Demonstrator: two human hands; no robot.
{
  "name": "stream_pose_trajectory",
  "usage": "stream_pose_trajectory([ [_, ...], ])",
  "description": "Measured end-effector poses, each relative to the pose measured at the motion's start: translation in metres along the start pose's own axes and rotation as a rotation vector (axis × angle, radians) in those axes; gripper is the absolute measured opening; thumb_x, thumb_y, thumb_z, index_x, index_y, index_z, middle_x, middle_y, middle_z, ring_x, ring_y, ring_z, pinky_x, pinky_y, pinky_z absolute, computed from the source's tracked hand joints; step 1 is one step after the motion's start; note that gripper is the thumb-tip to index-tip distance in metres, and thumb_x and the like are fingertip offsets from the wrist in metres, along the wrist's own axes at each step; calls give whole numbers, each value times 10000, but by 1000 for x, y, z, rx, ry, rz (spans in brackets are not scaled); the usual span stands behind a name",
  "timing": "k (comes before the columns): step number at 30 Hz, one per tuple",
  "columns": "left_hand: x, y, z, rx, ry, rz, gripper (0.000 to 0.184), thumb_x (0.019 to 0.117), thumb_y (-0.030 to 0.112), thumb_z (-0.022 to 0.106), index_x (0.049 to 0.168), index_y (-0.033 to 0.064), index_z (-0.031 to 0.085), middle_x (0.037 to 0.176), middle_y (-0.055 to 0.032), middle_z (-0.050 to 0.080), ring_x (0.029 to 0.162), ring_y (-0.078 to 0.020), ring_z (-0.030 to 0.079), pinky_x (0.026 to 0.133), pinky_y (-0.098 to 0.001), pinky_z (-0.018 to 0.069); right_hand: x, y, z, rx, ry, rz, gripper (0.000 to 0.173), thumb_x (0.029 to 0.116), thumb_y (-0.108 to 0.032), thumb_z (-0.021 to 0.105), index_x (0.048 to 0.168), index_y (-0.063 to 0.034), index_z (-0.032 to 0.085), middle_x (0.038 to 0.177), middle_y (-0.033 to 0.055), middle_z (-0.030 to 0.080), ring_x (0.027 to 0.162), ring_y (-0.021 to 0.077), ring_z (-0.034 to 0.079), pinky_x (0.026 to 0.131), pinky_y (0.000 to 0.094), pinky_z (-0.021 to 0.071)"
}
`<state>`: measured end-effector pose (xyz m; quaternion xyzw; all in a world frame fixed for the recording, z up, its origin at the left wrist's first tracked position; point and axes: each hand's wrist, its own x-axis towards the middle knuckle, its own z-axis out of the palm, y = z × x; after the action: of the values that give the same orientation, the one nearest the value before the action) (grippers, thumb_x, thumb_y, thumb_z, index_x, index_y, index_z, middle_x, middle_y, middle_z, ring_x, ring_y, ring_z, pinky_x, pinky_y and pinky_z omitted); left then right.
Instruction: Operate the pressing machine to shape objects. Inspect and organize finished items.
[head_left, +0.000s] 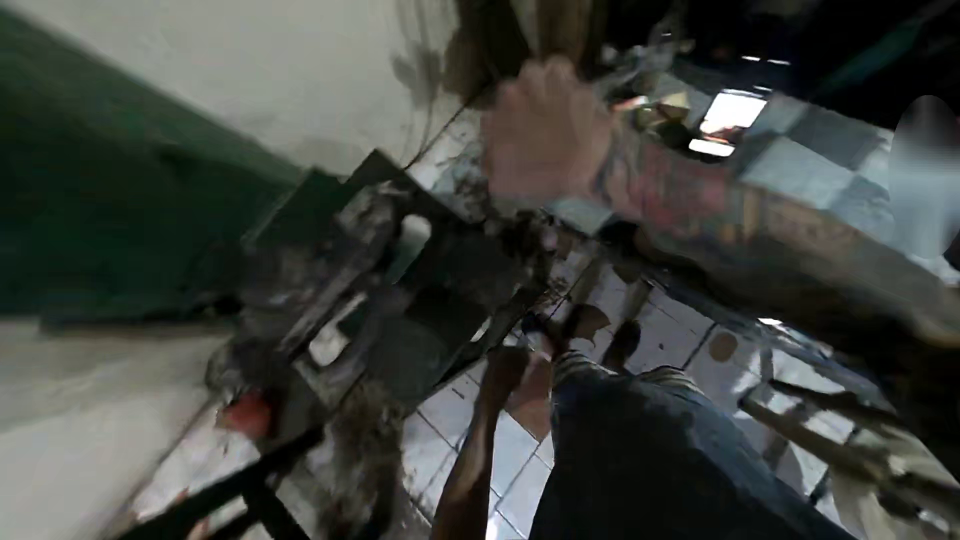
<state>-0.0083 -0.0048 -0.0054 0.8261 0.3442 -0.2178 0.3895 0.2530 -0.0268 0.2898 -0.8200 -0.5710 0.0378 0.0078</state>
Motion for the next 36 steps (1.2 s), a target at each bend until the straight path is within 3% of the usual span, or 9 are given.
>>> stream_pose_trajectory([
  [3,47,83,-51,2,439,161,367,996,217,664,1233,-63,673,1212,-265,676,1123,-371,667,1004,-515,525,-110,36,78,45,166,99,398,989,-363,546,1042,2,694,1042,281,639,995,490,622,790,611,504],
  [8,175,196,-89,258,423,358,324,1007,247,646,1179,-19,717,1393,-270,568,1278,-446,558,1068,-603,454,-243,76,210,385,-626,824,713,1074,-478,373,1578,23,319,1384,441,469,1229,634,504,956,748,410],
  [12,242,234,-89,379,335,332,431,1031,315,618,1368,46,631,1350,-275,611,1279,-465,566,1074,-655,422,-321,117,369,516,-564,1011,744,1041,-592,229,1388,-43,592,1312,313,625,1241,536,575,1001,715,425],
  [15,252,230,-82,323,385,337,589,1026,372,631,1532,121,465,1334,-234,642,1197,-447,627,1007,-669,467,-345,127,412,517,-528,1036,721,1034,-564,260,1182,-18,705,1120,282,718,1097,507,674,897,696,499],
  [18,264,225,-78,293,453,331,622,1029,335,631,1575,130,414,1264,-223,684,1091,-417,678,950,-619,507,-334,137,405,647,-649,1074,712,1051,-557,272,1185,-3,698,1112,295,715,1092,512,676,881,708,501],
  [22,230,261,-81,492,298,407,643,1055,343,556,1550,-21,367,1541,-311,405,1418,-490,408,1148,-643,346,-335,137,402,667,-721,1065,709,1057,-567,248,1282,-34,657,1206,281,690,1176,493,640,959,685,475],
  [28,165,317,15,584,-92,1279,348,953,358,688,1106,54,761,1369,-175,637,1397,-392,491,1188,-561,357,-301,134,334,855,-555,1045,428,1059,-337,523,1360,-50,626,1320,281,629,1253,494,576,1046,685,420],
  [32,172,321,21,583,-243,1252,330,902,287,780,1105,28,745,1266,-201,680,1376,-443,496,1164,-588,377,-281,139,225,699,156,958,259,983,-211,666,1203,-104,748,1059,159,736,925,336,729,795,545,594],
  [36,175,339,-1,563,-426,1163,216,956,285,732,1078,121,804,1244,-98,731,1341,-382,561,1107,-572,448,-294,202,243,633,14,743,478,867,-276,799,1285,-65,702,1242,228,648,1198,409,605,1015,595,482],
])
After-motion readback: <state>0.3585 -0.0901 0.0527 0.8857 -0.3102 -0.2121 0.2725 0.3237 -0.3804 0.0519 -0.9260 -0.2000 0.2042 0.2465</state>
